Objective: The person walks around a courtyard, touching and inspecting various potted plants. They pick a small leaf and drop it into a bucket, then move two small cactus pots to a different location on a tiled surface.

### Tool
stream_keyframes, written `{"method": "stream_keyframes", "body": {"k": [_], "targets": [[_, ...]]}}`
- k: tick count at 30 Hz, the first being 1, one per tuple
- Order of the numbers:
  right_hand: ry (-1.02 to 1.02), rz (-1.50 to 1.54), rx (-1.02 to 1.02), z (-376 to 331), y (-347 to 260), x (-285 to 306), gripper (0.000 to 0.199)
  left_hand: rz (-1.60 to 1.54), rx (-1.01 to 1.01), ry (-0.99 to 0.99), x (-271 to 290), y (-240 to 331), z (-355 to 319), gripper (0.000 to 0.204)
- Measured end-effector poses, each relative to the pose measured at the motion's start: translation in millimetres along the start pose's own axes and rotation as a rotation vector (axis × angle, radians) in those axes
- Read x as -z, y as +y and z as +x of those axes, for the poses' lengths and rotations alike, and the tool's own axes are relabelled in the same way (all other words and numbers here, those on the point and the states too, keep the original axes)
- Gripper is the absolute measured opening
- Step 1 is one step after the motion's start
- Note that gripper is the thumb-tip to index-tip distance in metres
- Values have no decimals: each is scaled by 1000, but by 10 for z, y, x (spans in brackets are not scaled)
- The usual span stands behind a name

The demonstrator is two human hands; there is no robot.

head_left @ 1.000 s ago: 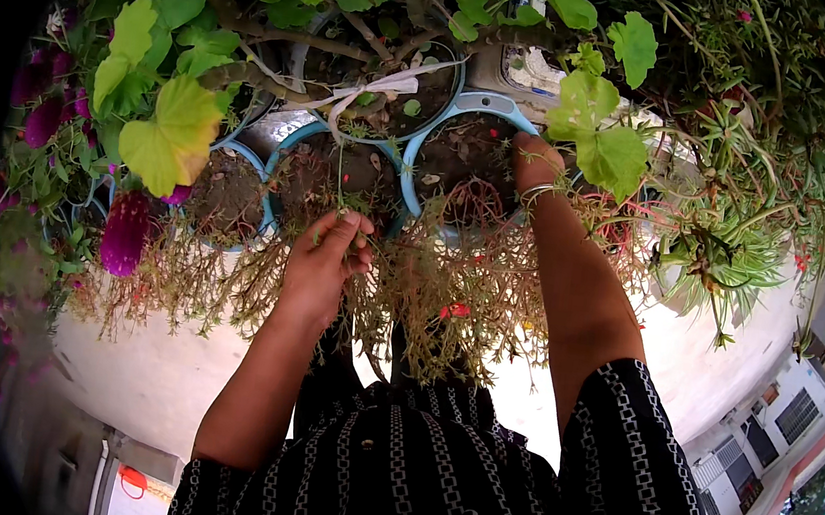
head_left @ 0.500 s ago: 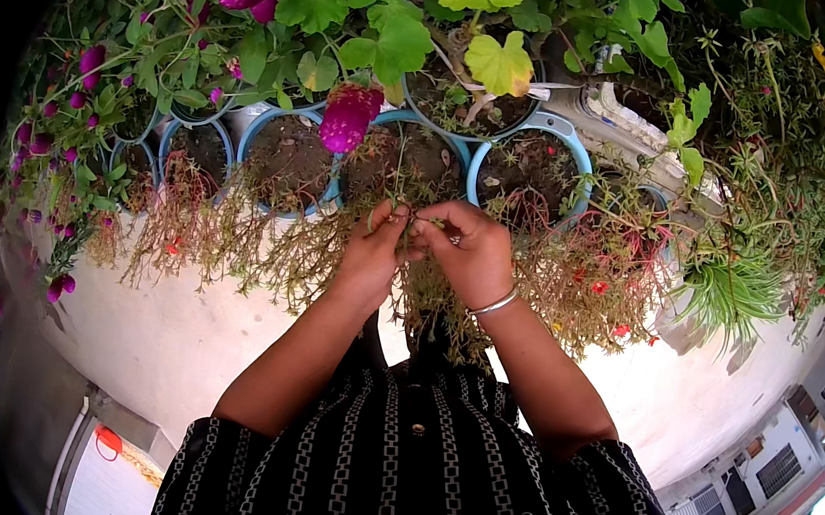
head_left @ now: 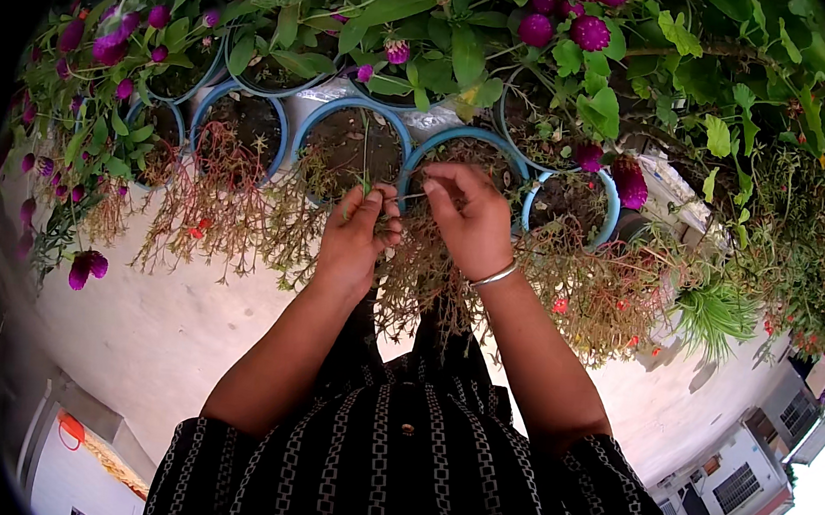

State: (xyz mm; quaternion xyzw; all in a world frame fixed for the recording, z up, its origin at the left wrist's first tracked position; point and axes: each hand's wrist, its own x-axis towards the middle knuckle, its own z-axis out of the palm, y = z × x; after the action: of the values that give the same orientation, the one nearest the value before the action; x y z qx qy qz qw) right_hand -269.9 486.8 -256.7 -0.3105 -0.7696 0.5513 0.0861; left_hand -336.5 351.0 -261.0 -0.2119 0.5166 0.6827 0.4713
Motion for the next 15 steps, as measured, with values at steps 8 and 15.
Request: {"method": "stream_keyframes", "body": {"k": [8, 15], "targets": [[-336, -971, -425, 847, 1178, -444, 24, -28, 41, 20, 410, 147, 352, 16], [-109, -944, -521, 729, 1444, -653, 32, 5, 110, 11, 565, -38, 608, 16]]}}
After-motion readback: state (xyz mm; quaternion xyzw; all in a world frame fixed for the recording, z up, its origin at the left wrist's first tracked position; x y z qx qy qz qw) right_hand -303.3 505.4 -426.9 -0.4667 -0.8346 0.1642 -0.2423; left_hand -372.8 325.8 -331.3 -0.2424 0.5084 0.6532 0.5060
